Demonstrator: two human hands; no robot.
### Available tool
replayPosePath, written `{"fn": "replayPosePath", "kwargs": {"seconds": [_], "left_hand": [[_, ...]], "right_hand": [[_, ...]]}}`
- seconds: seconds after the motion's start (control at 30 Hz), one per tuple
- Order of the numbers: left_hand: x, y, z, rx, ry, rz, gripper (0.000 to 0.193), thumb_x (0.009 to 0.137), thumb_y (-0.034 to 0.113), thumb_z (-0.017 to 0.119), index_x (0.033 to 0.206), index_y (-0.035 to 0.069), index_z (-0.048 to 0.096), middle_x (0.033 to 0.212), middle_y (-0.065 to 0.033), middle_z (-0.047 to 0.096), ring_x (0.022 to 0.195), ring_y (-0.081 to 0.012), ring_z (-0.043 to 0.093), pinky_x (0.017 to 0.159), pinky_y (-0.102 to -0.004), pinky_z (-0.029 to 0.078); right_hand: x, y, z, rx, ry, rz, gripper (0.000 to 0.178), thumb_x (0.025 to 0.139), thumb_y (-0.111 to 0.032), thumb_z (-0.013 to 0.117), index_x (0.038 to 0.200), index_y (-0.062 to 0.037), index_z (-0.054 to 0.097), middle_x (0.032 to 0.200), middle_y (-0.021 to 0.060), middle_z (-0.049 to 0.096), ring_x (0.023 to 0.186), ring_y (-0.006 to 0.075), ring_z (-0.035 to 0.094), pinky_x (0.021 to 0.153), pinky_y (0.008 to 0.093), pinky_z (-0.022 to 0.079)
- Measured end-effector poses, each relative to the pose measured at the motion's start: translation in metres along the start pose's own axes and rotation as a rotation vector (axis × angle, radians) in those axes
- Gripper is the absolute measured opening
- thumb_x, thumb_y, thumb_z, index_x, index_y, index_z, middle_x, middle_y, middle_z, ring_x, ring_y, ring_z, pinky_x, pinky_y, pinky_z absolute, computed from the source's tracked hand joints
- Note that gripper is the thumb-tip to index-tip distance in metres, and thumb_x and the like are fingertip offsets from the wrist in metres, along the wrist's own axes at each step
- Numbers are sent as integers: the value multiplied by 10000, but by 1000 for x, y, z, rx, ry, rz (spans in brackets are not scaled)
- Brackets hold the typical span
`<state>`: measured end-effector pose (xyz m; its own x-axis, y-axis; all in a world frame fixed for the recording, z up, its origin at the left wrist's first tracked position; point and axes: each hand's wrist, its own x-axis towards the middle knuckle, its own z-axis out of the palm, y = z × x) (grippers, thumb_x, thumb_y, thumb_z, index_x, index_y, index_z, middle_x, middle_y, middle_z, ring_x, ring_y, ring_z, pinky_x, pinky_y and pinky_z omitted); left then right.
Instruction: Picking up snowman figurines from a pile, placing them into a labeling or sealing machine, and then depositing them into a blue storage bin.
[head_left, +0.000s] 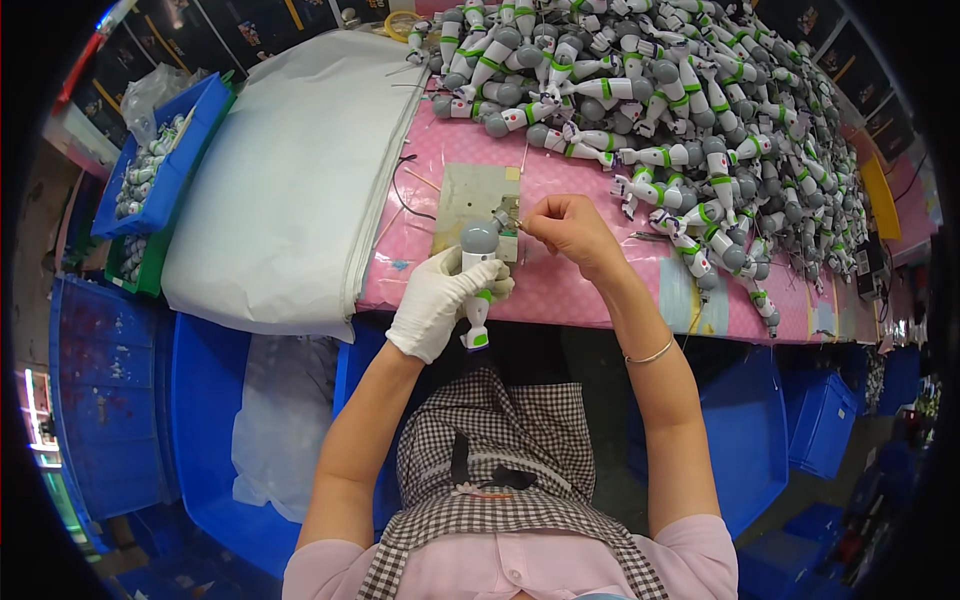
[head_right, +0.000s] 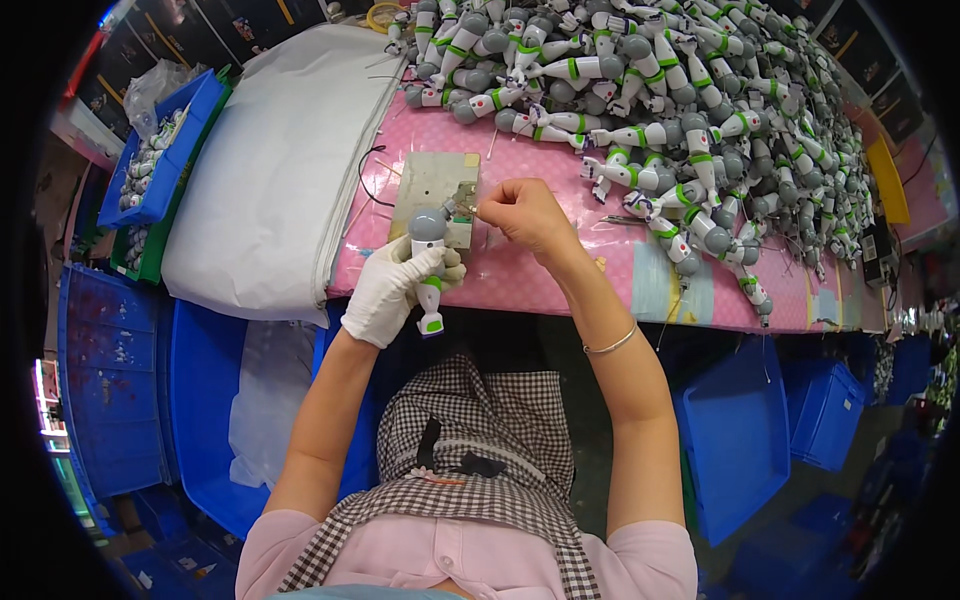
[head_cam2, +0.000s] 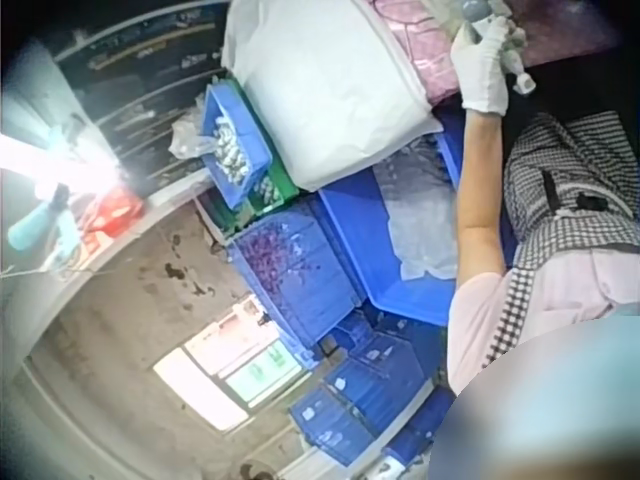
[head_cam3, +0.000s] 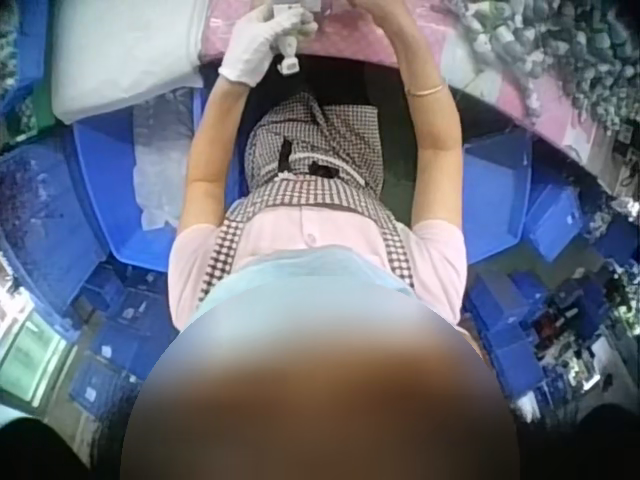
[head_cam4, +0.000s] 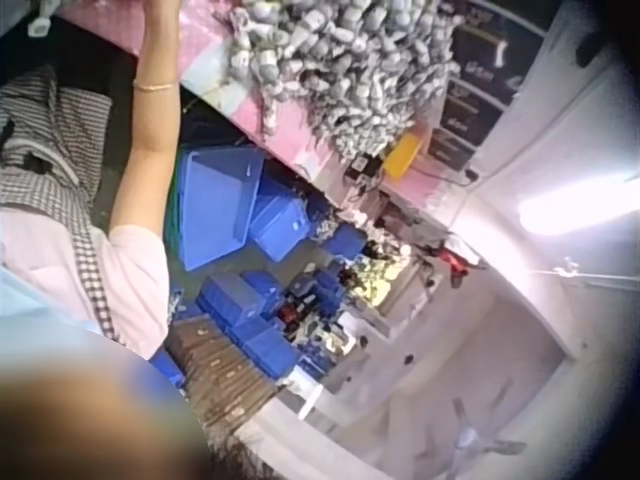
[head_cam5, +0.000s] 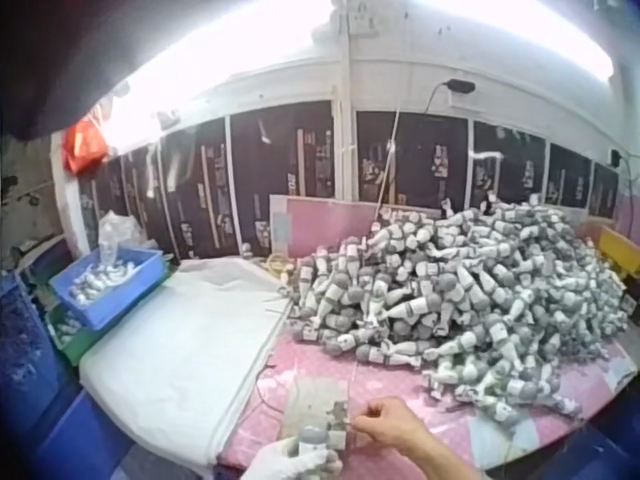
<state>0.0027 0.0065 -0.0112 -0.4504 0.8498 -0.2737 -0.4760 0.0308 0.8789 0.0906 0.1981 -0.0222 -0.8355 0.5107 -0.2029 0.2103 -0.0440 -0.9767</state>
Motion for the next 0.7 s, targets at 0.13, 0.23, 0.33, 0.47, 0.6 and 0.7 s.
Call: {"fn": "replayPosePath", "kwargs": {"seconds": [0.13, 0.23, 0.33, 0.47, 0.6, 0.7], "left_hand": [[2, 3, 3, -43, -8, -1, 274, 863, 161, 630, 1053, -28, 571, 902, -78, 636, 787, -159, 632, 695, -263, 491], [1, 3, 4, -40, -10, 8, 259, 870, 163, 622, 1044, -24, 578, 896, -80, 637, 784, -160, 630, 702, -265, 492], [-2, 3, 1, 5, 1, 7, 294, 863, 183, 628, 1071, -12, 558, 876, -69, 622, 781, -153, 616, 719, -276, 494], [-36, 9, -11, -300, -189, -143, 391, 825, 221, 659, 1116, 16, 496, 854, -32, 569, 766, -133, 578, 736, -304, 496], [-101, 16, -60, -324, 360, 234, 274, 826, 86, 637, 1056, 29, 498, 854, -42, 560, 741, -137, 571, 670, -297, 503], [-127, -2, -135, -90, 1052, 526, 280, 857, 83, 619, 1074, 35, 449, 825, -43, 532, 744, -138, 560, 716, -312, 490]], "right_hand": [[2, -7, -1, -273, 51, -86, 132, 745, -123, 642, 688, -13, 597, 588, -8, 532, 497, 55, 453, 436, 218, 345], [3, -7, -3, -353, 59, -85, 138, 742, -130, 650, 689, -12, 601, 582, -6, 533, 494, 57, 457, 435, 220, 349], [3, -13, -2, -289, 17, -64, 151, 746, -146, 657, 695, -13, 607, 587, -4, 543, 498, 58, 470, 442, 217, 358], [33, -46, -26, -140, 154, -228, 157, 801, -147, 629, 849, 2, 643, 718, 48, 639, 568, 108, 565, 538, 225, 444], [103, -34, -25, -812, 316, -826, 224, 784, -99, 594, 982, 0, 629, 887, 109, 667, 760, 244, 634, 672, 324, 505], [136, -21, -11, -1517, 245, -572, 496, 697, -60, 618, 1184, -54, 524, 1189, 138, 552, 1085, 328, 524, 845, 436, 470]]}}
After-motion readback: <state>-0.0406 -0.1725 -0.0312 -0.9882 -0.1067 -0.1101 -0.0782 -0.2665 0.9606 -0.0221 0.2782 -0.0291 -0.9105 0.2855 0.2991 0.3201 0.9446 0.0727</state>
